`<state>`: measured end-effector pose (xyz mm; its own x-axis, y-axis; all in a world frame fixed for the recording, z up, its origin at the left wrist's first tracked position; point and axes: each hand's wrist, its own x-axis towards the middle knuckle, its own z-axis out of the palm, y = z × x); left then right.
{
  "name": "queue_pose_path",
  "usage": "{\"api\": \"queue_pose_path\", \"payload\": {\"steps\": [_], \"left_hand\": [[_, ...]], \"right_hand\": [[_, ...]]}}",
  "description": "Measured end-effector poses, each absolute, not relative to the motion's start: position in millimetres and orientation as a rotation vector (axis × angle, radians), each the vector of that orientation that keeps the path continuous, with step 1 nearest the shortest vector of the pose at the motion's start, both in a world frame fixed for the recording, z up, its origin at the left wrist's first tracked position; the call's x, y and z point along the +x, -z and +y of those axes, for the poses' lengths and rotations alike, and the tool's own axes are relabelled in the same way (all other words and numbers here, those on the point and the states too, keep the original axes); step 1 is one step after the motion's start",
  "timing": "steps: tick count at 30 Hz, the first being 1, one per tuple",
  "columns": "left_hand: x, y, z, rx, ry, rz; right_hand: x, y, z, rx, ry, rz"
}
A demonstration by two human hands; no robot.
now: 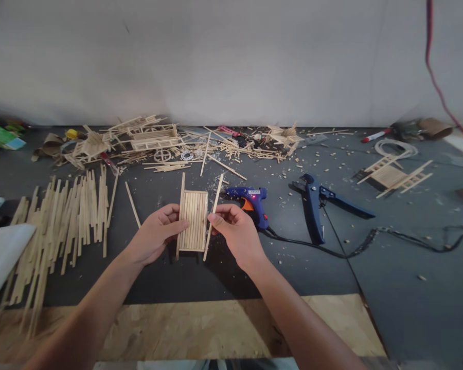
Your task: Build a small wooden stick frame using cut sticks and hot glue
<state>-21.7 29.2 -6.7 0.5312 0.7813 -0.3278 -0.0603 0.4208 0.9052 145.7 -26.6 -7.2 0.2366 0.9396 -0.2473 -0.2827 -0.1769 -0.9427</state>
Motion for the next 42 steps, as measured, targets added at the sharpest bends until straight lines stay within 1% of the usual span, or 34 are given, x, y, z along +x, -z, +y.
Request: {"api": "queue_pose_path", "payload": {"steps": [11, 21, 42], "left_hand": [[-20.3, 5.3, 28.5, 1.000, -0.633, 0.897], [-19.8, 7.2, 27.6, 1.073, -0.633, 0.880], [-18.3, 4.3, 25.3, 1.084, -0.635, 0.880]], "right_hand": [[145.3, 3.1, -27.0, -1.357, -1.239, -0.762], [143.7, 5.7, -27.3, -1.341, -1.181, -0.795], [141.8, 5.0, -28.4, -1.544, -1.073, -0.922]]}}
